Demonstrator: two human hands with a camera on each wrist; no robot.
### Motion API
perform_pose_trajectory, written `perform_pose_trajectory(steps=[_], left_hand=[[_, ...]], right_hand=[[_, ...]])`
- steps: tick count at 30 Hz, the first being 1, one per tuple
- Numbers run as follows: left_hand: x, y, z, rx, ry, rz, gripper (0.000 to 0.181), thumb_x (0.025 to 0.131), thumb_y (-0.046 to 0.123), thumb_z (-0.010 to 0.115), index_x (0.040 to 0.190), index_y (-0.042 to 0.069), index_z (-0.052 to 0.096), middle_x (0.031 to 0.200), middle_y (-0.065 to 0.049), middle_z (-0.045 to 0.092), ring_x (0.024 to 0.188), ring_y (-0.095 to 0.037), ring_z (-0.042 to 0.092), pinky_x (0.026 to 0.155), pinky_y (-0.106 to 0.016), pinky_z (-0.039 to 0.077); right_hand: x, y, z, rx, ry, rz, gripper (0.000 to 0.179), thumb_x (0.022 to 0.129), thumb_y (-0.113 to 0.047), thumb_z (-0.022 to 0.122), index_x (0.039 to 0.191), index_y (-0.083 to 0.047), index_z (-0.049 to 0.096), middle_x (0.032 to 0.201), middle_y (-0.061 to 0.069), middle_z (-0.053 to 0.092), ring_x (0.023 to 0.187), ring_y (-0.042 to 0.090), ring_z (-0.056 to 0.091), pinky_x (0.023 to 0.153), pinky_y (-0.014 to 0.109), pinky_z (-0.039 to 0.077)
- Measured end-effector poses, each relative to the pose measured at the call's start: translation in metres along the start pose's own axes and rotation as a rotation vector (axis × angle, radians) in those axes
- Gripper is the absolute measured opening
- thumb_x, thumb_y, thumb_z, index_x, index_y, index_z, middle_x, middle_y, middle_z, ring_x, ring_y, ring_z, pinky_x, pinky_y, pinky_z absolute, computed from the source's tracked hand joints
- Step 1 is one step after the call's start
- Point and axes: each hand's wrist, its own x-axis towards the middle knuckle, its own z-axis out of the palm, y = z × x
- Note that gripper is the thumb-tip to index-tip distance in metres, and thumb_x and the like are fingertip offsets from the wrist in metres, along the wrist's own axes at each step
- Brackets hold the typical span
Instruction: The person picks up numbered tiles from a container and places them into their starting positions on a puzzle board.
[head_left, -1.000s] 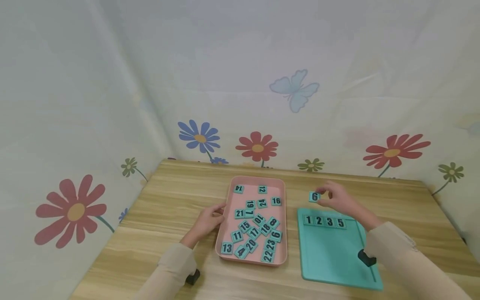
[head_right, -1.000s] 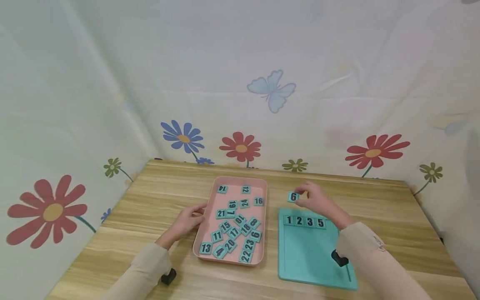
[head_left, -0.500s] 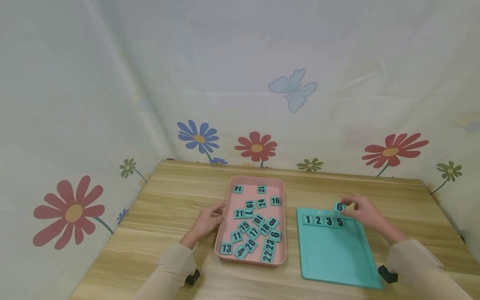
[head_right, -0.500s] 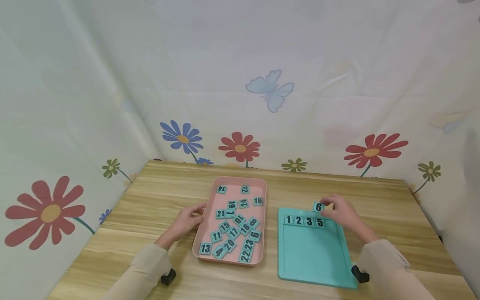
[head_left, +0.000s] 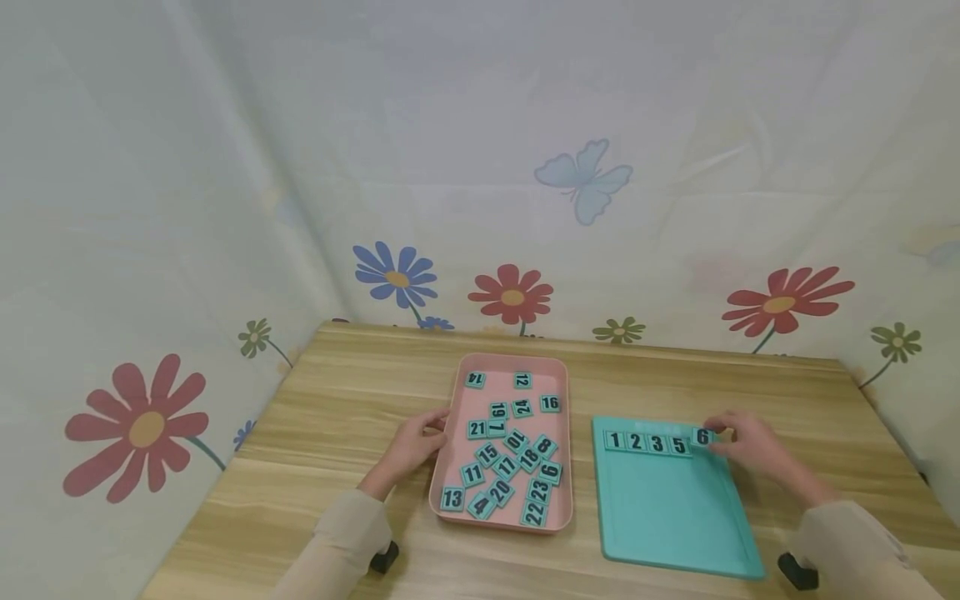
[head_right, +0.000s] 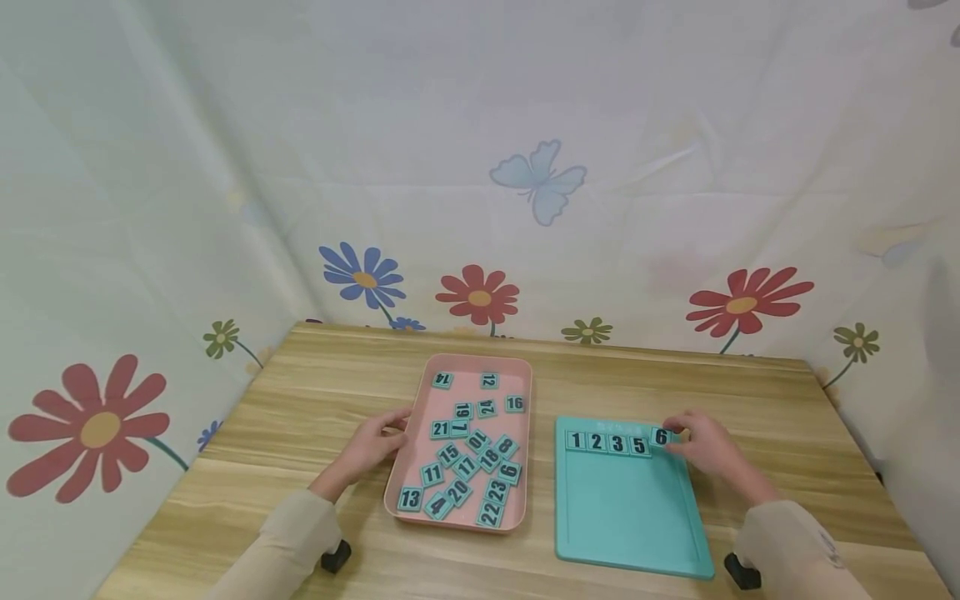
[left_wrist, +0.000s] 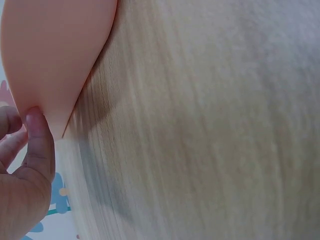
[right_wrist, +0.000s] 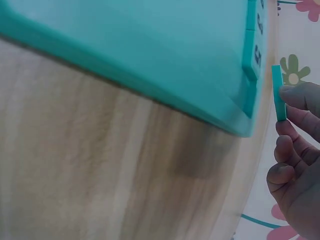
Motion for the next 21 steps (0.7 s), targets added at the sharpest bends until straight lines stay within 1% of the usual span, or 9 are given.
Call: perform_pose_trajectory(steps=[5,7,9,13,16,21], left_hand=[[0.000,0.000,0.000,0.000,0.001,0.000,0.046,0.080,0.001,0.052,0.125,0.005,0.048,0.103,-0.014,0.055,0.081,-0.018,0.061,0.063,-0.025,0.056],[0.000,0.000,0.000,0.000,0.001,0.002,0.046,0.080,0.001,0.052,0.125,0.005,0.048,0.103,-0.014,0.055,0.081,-0.018,0.061,0.063,-0.025,0.056],[0.000,-0.001,0.000,-0.002,0.001,0.004,0.046,0.080,0.001,0.052,0.125,0.005,0.048,0.103,-0.014,0.055,0.081,-0.018,0.061,0.063,-0.025,0.056],[-0.001,0.000,0.000,-0.004,0.003,0.006,0.046,0.080,0.001,0.052,0.125,0.005,0.048,0.103,-0.015,0.055,0.080,-0.018,0.061,0.063,-0.025,0.056],[-0.002,0.001,0.000,-0.007,0.003,0.008,0.045,0.080,0.001,0.052,0.125,0.005,0.049,0.103,-0.015,0.055,0.080,-0.018,0.061,0.062,-0.025,0.056],[-0.002,0.001,0.000,-0.012,0.001,0.016,0.045,0.080,0.000,0.052,0.125,0.005,0.049,0.103,-0.015,0.054,0.080,-0.019,0.061,0.061,-0.026,0.056]], right_hand=[[-0.003,0.005,0.003,0.010,-0.080,0.073,0.031,0.076,-0.008,0.062,0.104,0.004,0.060,0.096,0.014,0.056,0.082,0.021,0.051,0.064,0.029,0.048],[-0.004,0.007,0.004,0.009,-0.101,0.093,0.031,0.076,-0.009,0.062,0.105,0.003,0.059,0.097,0.014,0.055,0.081,0.020,0.050,0.063,0.028,0.048],[-0.005,0.008,0.006,0.003,-0.103,0.100,0.032,0.076,-0.009,0.062,0.105,0.003,0.059,0.097,0.014,0.055,0.081,0.020,0.050,0.063,0.029,0.047],[-0.007,0.011,0.011,-0.012,-0.077,0.075,0.030,0.075,-0.009,0.063,0.103,0.003,0.060,0.096,0.014,0.056,0.083,0.023,0.051,0.065,0.035,0.049],[-0.007,0.011,0.014,-0.012,-0.069,0.072,0.030,0.075,-0.008,0.063,0.103,0.003,0.060,0.096,0.014,0.055,0.083,0.024,0.052,0.066,0.037,0.050],[-0.005,0.010,0.015,-0.007,-0.074,0.089,0.030,0.077,-0.008,0.061,0.104,0.004,0.059,0.096,0.015,0.053,0.080,0.022,0.051,0.062,0.031,0.049]])
